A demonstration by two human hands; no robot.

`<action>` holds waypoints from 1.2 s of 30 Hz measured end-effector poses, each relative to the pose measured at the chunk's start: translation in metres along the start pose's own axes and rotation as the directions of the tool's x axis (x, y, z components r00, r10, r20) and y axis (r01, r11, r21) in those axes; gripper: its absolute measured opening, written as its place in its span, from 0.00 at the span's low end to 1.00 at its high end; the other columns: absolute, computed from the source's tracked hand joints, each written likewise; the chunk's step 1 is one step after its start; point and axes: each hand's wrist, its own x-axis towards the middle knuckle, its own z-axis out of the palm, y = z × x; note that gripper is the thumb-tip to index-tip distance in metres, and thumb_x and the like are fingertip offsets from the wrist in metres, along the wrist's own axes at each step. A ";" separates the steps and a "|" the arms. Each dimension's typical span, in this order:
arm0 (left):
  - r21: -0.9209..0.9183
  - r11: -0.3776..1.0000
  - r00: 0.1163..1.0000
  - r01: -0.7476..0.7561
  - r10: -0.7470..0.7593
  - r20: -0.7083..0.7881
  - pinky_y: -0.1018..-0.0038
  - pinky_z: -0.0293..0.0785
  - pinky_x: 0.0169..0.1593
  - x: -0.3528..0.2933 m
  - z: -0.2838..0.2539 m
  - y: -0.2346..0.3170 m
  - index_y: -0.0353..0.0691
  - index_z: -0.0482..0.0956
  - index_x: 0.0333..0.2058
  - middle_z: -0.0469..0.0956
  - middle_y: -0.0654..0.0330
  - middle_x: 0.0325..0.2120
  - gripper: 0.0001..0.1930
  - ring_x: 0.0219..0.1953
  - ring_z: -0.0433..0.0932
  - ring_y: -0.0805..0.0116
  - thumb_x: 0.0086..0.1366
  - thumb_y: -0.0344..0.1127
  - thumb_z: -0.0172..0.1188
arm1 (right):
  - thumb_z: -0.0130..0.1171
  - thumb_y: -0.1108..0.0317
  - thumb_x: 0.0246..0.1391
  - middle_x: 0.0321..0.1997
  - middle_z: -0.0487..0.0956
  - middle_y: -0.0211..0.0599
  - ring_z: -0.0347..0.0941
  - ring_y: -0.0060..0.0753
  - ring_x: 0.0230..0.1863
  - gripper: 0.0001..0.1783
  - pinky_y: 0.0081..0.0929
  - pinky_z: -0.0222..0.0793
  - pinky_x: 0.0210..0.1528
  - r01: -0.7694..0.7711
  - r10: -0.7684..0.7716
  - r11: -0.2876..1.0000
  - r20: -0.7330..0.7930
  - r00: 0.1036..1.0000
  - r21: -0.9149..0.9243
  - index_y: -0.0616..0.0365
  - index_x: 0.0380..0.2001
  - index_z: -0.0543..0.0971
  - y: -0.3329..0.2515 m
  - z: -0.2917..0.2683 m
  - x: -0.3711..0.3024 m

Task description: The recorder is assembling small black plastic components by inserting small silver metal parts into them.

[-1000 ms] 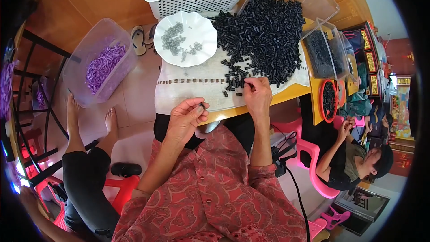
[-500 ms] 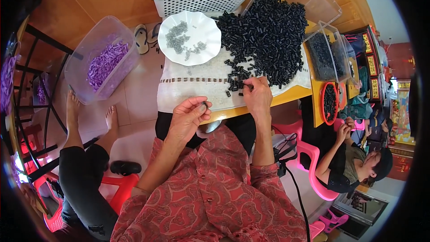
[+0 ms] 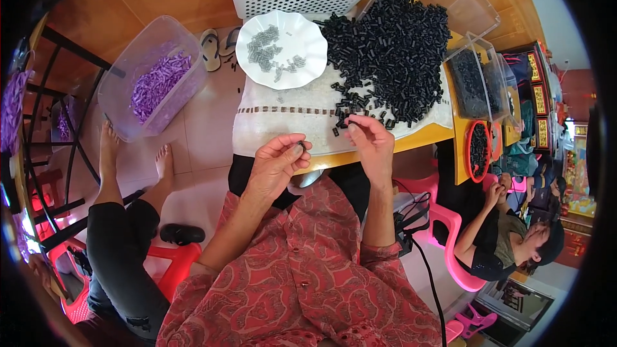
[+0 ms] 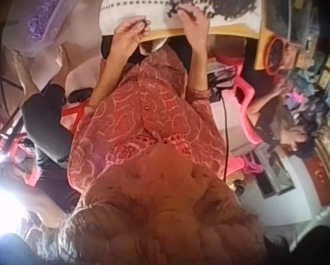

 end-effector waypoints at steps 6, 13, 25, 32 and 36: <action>0.008 1.000 0.999 0.002 -0.002 -0.032 0.74 0.78 0.40 -0.001 0.001 0.000 0.33 0.74 0.48 0.78 0.52 0.39 0.12 0.36 0.78 0.69 0.65 0.25 0.54 | 0.54 0.78 0.56 0.39 0.80 0.37 0.73 0.18 0.31 0.10 0.15 0.68 0.32 -0.156 0.118 0.929 0.130 0.984 0.336 0.65 0.42 0.77 -0.024 0.022 -0.016; -0.030 1.000 1.000 0.001 -0.002 -0.028 0.75 0.77 0.42 -0.001 -0.001 0.000 0.33 0.74 0.48 0.78 0.52 0.40 0.13 0.37 0.78 0.69 0.64 0.24 0.55 | 0.56 0.77 0.56 0.38 0.79 0.32 0.72 0.16 0.31 0.10 0.14 0.68 0.32 -0.142 0.088 0.925 0.165 0.982 0.352 0.65 0.42 0.77 -0.027 0.035 -0.024; -0.044 0.999 1.000 -0.013 0.013 -0.002 0.73 0.76 0.45 -0.001 -0.001 0.000 0.35 0.74 0.49 0.78 0.54 0.41 0.13 0.39 0.78 0.69 0.65 0.24 0.53 | 0.58 0.76 0.56 0.32 0.78 0.29 0.72 0.15 0.29 0.10 0.14 0.68 0.31 -0.228 0.169 0.897 0.182 0.969 0.379 0.63 0.42 0.79 -0.023 0.042 -0.034; -0.095 0.995 0.999 -0.034 0.036 0.020 0.75 0.77 0.45 -0.001 0.001 0.000 0.34 0.74 0.49 0.78 0.54 0.41 0.13 0.39 0.79 0.69 0.65 0.24 0.54 | 0.58 0.76 0.56 0.29 0.78 0.28 0.72 0.15 0.28 0.10 0.13 0.68 0.31 -0.213 0.152 0.895 0.181 0.972 0.392 0.64 0.42 0.79 -0.030 0.047 -0.038; -0.126 0.992 0.999 -0.030 0.032 0.020 0.75 0.77 0.44 0.000 -0.001 0.001 0.35 0.74 0.49 0.78 0.54 0.41 0.13 0.39 0.79 0.69 0.65 0.24 0.54 | 0.59 0.75 0.56 0.29 0.79 0.30 0.72 0.15 0.28 0.09 0.13 0.69 0.31 -0.255 0.192 0.883 0.192 0.962 0.393 0.65 0.40 0.77 -0.031 0.046 -0.041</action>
